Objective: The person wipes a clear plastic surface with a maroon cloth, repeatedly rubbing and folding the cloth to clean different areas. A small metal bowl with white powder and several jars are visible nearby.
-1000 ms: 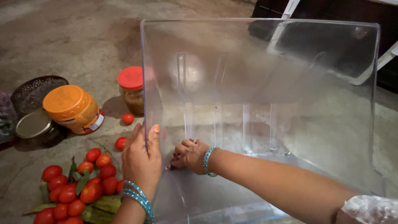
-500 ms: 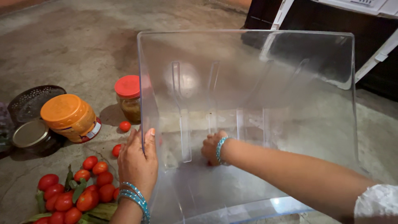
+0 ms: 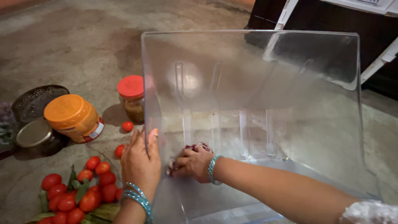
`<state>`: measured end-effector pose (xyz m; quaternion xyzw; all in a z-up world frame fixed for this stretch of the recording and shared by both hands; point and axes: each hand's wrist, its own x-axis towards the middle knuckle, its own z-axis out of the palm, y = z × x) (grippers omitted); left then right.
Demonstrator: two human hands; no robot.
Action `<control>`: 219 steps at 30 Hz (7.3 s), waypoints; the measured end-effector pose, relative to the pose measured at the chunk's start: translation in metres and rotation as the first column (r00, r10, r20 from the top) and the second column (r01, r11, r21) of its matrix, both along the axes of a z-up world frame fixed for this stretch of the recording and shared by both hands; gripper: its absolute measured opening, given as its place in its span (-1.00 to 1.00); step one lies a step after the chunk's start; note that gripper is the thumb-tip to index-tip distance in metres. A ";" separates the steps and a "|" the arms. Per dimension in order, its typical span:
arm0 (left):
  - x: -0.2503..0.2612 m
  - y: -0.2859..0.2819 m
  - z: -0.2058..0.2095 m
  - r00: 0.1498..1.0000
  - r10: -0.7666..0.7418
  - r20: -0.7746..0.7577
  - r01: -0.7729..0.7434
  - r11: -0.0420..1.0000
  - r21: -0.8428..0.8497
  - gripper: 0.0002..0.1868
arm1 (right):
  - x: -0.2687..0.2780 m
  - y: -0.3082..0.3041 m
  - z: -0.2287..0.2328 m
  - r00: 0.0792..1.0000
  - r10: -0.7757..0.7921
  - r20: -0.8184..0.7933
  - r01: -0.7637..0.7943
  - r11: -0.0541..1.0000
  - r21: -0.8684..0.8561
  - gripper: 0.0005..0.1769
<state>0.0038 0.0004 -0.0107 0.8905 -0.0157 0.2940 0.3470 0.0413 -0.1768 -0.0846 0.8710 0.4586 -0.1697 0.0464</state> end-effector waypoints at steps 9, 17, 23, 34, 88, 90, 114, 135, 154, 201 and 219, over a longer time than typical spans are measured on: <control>0.000 0.001 -0.001 0.998 0.035 -0.047 -0.033 0.998 0.052 -0.58 | 0.008 -0.017 0.003 0.997 -0.066 -0.040 0.070 0.991 0.116 -0.53; -0.004 -0.001 0.010 0.995 0.007 -0.097 -0.007 1.000 0.007 -0.58 | 0.059 -0.041 0.043 0.834 -0.374 -0.406 0.407 0.913 -0.005 -0.71; 0.000 0.000 -0.002 0.999 0.039 -0.032 -0.037 0.997 0.062 -0.57 | 0.087 -0.037 0.045 0.881 -0.407 0.241 0.230 0.814 0.534 -0.54; 0.000 -0.002 0.011 0.969 0.028 -0.245 -0.037 0.999 -0.031 -0.55 | 0.020 -0.018 0.012 0.853 -0.324 0.410 0.175 0.916 0.360 -0.23; -0.001 -0.005 0.036 0.973 0.165 -0.160 -0.140 0.977 0.160 -0.10 | -0.111 -0.065 0.127 0.995 0.001 -0.101 0.037 0.926 0.376 -0.20; -0.001 -0.010 0.045 0.976 0.189 -0.110 -0.161 0.962 0.219 -0.02 | -0.106 -0.062 0.130 0.992 0.001 -0.125 0.040 0.947 0.318 -0.11; -0.059 -0.031 0.005 0.829 -0.382 -0.408 0.452 0.888 0.088 -0.37 | -0.093 -0.059 0.108 1.000 -0.024 0.003 0.019 0.864 0.503 -0.32; -0.056 -0.070 0.042 0.622 -0.140 -0.770 0.281 0.958 0.052 -0.28 | -0.086 -0.064 0.107 0.967 -0.030 -0.251 0.179 0.783 0.596 -0.52; -0.077 -0.038 0.034 0.776 -0.283 -0.564 0.512 0.805 0.300 0.34 | -0.078 -0.079 0.103 0.976 0.093 -0.199 0.053 0.779 0.624 -0.27; -0.085 -0.057 0.033 0.639 -0.107 -0.762 0.573 0.728 0.378 0.61 | -0.121 -0.158 0.128 0.990 -0.115 -0.077 0.133 0.947 0.293 -0.02; -0.061 -0.082 0.036 0.645 -0.462 -0.608 0.660 0.738 0.140 0.82 | -0.050 -0.119 0.078 0.782 -0.223 -0.582 0.554 0.676 0.486 -0.39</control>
